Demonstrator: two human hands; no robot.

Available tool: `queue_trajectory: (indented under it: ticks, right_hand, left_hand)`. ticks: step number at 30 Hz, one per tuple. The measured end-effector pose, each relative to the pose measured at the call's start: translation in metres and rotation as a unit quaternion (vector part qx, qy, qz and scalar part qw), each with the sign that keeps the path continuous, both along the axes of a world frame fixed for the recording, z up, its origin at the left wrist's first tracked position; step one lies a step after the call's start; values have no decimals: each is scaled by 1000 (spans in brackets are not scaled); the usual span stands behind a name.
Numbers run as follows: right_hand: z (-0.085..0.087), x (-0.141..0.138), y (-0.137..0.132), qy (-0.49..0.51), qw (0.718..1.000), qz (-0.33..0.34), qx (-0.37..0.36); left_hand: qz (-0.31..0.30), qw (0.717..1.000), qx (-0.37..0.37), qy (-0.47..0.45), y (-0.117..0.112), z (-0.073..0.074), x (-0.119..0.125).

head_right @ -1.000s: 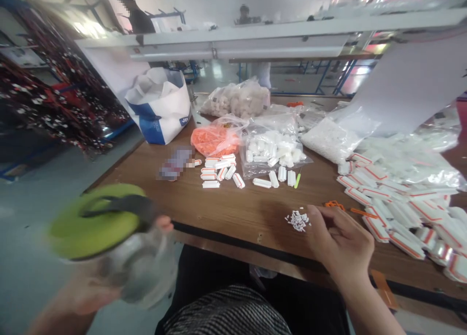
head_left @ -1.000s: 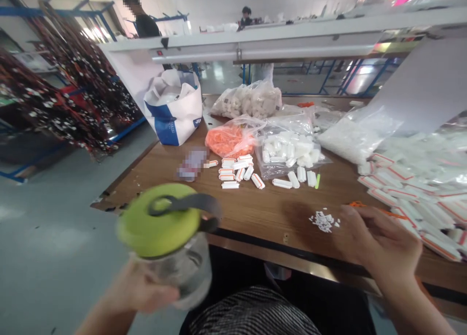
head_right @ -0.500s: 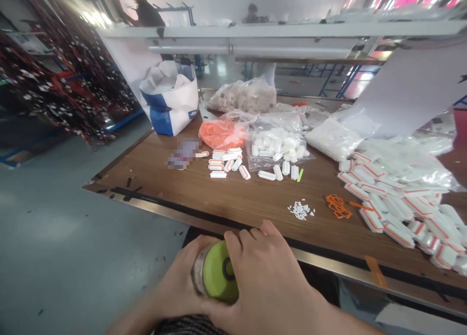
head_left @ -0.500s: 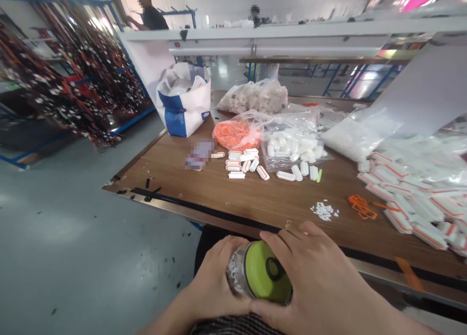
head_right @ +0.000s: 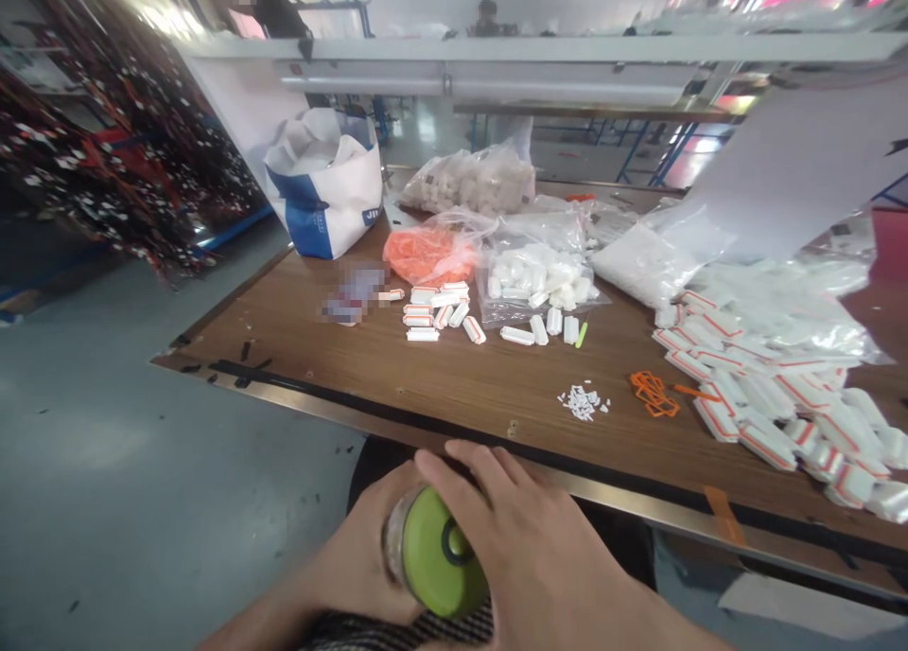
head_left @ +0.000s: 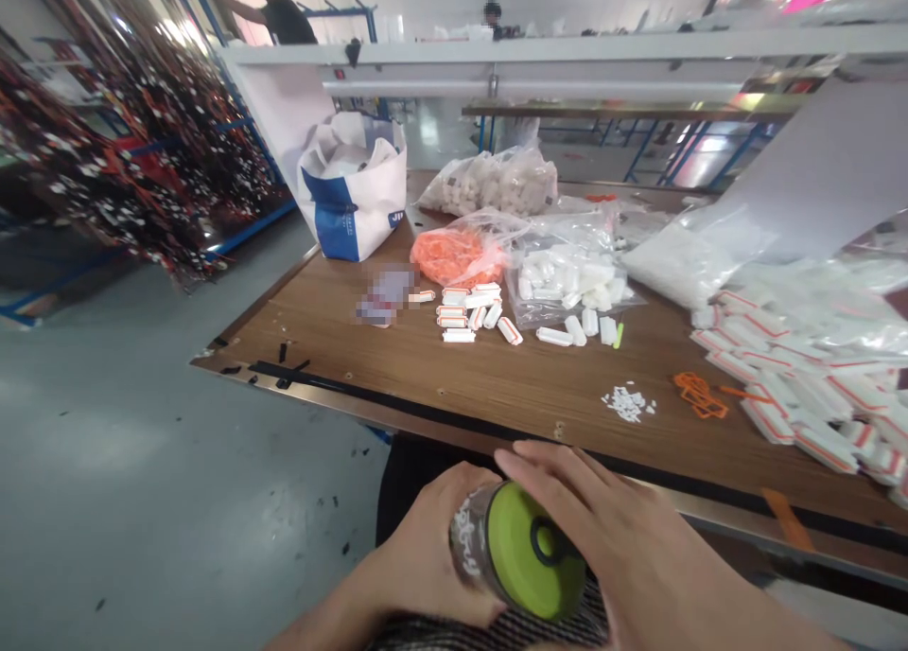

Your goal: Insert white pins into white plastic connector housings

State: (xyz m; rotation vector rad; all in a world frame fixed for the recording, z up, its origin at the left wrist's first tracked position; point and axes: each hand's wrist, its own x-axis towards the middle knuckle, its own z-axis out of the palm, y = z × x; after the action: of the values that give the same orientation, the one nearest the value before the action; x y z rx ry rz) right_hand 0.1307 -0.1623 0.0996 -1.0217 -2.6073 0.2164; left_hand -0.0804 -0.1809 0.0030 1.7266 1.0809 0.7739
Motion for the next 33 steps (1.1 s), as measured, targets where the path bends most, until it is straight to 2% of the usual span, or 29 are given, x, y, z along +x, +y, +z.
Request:
queue_trajectory:
  ticks: [4, 6, 8, 10, 14, 15, 19, 20, 25, 27, 30, 33]
  right_hand:
    - [-7, 0, -3, -44, 996, -77, -9]
    - [-7, 1, -3, -41, 997, -60, -29]
    - [-5, 4, -1, -27, 999, -17, -42]
    - [-4, 4, 1, -26, 999, -1, -46]
    - [-8, -1, 1, -66, 995, -67, -39]
    - [-9, -2, 2, -70, 994, -63, -45]
    - [-6, 2, 4, -51, 996, 30, -71]
    - [-5, 3, 5, -46, 996, 35, -64]
    - [-11, 2, 3, -68, 995, -64, -17]
    - [-9, 2, 3, -68, 996, -57, -21]
    - [-1, 5, 5, -44, 998, -6, -36]
    - [1, 3, 6, -47, 998, -33, -27]
  left_hand:
    - [10, 999, 16, 38, -1, -11, 2]
    - [12, 998, 21, 50, -1, -14, 2]
    - [9, 999, 16, 37, -1, -16, 2]
    - [8, 1000, 10, 17, 0, -15, 3]
    - [12, 1000, 0, 15, 1, -11, 5]
    - [13, 1000, -1, 19, 2, -10, 6]
    - [8, 1000, -4, 6, 3, -8, 6]
    - [8, 1000, -5, -6, 4, -8, 6]
    - [11, 1000, -5, -4, 5, -9, 7]
    - [10, 1000, -4, 0, 5, -11, 8]
    - [6, 1000, 0, -23, 4, -12, 8]
    - [20, 1000, 6, -12, 4, -11, 8]
